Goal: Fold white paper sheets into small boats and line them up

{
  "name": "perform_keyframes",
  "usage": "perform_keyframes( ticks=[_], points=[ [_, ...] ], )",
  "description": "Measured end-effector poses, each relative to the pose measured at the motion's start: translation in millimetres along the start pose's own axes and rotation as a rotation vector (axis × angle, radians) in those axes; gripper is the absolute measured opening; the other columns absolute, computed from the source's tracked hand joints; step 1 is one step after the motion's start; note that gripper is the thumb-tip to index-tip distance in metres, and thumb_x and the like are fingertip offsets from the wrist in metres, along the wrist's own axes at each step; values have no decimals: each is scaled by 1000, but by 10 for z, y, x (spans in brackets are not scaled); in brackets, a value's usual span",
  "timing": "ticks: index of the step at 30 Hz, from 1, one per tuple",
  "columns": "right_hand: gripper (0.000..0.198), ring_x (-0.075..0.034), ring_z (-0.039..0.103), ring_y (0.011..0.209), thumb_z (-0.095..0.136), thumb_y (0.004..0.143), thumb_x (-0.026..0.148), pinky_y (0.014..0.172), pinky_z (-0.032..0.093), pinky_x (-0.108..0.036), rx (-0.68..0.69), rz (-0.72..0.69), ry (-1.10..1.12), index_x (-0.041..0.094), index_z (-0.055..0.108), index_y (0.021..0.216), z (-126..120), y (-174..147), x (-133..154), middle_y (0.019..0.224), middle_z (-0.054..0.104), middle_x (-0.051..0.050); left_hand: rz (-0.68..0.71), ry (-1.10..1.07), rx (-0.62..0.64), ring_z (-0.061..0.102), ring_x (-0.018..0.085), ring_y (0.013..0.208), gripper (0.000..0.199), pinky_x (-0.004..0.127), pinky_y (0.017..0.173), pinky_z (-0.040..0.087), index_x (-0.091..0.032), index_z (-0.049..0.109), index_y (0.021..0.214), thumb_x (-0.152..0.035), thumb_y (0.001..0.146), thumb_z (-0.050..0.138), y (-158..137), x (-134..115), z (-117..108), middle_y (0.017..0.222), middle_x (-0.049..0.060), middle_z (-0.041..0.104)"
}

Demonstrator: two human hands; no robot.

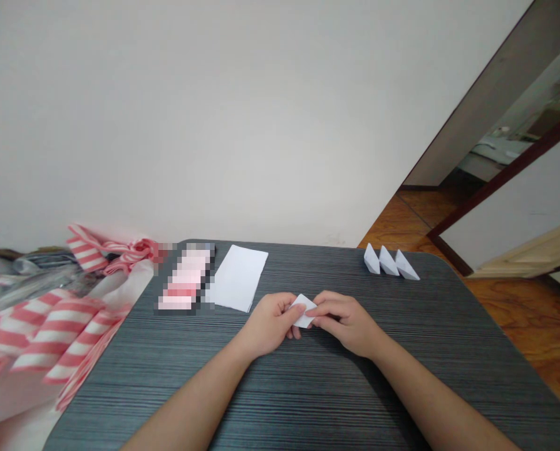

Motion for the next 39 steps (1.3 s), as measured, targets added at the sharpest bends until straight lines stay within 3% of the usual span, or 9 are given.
perform_keyframes(
  ticks=[11,14,17,21,25,30,39],
  points=[
    [13,-13,57,72,56,85,22,65,44,-25,-20,27,14,20,69,86,-31,0,-15,84,61,-4,-2,-26,11,52,10,50,32,22,51,42,-12,58,76,-38,88,42,-9,-16,13,58,2,58],
    [14,-13,57,71,54,86,21,64,43,-25,-56,70,19,19,68,81,-61,5,-30,79,61,-4,21,-70,32,54,10,57,20,21,53,43,-13,60,86,-31,80,55,-17,-50,45,69,2,61],
    [14,-14,55,70,53,87,22,63,42,-26,-90,91,16,18,65,80,-88,4,-54,78,61,-4,32,-74,1,55,11,63,25,21,57,44,-14,60,91,-22,69,67,-25,-81,36,76,2,62],
    [15,-13,53,67,52,87,24,62,40,-25,-78,122,-5,17,63,79,-74,-2,-96,76,59,-3,1,-32,-7,54,10,56,19,21,53,43,-13,61,86,-31,79,57,-26,-75,34,67,1,60],
    [17,-12,50,64,51,88,28,59,39,-24,-74,169,12,17,58,77,-51,-14,-149,72,55,-1,5,3,-10,55,10,53,26,21,51,44,-13,61,82,-35,84,48,-17,-67,22,70,3,64],
    [17,-12,50,64,51,88,28,60,40,-23,-73,206,79,16,55,77,-8,-38,-223,72,54,-1,2,21,-25,55,11,50,33,22,50,44,-12,61,80,-40,87,44,-10,-42,8,66,4,65],
    [11,-12,54,67,52,86,24,62,44,-24,-122,244,329,19,47,94,51,-68,-290,76,53,1,1,34,-47,55,10,48,34,22,47,44,-13,59,77,-41,87,42,-15,-48,-9,68,4,66]
  ],
)
Point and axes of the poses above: each hand's wrist, its own y-axis towards the middle knuckle, its own z-axis out of the palm, x = y × z, the point moved 9 cm from there along y, towards the middle knuckle
